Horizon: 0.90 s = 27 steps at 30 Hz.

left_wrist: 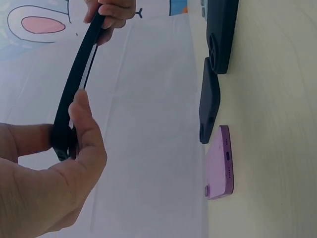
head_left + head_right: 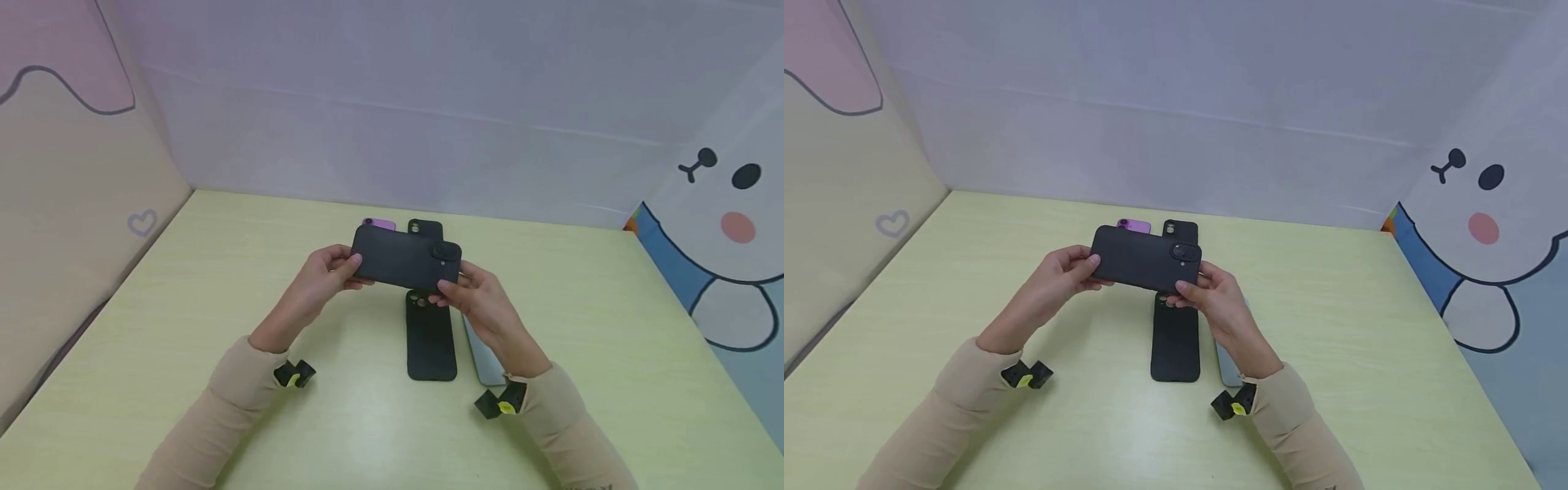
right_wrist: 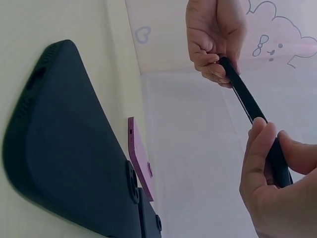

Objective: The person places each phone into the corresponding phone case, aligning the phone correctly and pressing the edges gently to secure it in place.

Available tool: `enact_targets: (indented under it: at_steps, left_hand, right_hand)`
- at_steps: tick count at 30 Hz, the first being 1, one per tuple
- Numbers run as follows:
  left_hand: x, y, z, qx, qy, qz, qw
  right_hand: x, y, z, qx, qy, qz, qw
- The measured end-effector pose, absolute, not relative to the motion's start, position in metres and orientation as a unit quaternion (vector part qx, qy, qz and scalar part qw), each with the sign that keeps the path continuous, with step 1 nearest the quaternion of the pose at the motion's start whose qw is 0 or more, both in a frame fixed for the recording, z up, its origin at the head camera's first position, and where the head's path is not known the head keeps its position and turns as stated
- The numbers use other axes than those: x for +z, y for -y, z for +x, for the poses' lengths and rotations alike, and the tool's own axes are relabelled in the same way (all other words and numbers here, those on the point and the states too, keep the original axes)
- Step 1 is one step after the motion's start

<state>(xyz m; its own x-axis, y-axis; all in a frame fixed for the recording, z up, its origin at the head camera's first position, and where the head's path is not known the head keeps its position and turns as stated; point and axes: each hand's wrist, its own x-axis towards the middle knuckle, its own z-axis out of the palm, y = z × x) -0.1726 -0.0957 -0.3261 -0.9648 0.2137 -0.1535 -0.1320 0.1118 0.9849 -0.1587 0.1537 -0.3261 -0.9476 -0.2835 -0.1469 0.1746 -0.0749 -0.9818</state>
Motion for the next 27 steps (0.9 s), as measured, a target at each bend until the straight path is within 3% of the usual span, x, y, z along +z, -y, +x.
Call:
enact_targets:
  at_steps: [4,12,27]
  left_hand:
    - [-0.326,0.102,-0.175,0.654,-0.739,0.051,0.155]
    - [-0.327,0.106,-0.178,0.629,-0.761,0.047,0.15]
    - [-0.335,0.099,-0.173,0.568,-0.771,0.113,0.265]
  right_hand:
    - [-0.326,-0.155,-0.159,-0.721,-0.674,-0.045,0.152]
    - [-0.323,-0.155,-0.159,-0.729,-0.66,-0.045,0.176]
    - [-0.319,-0.165,-0.161,-0.728,-0.676,-0.015,0.11]
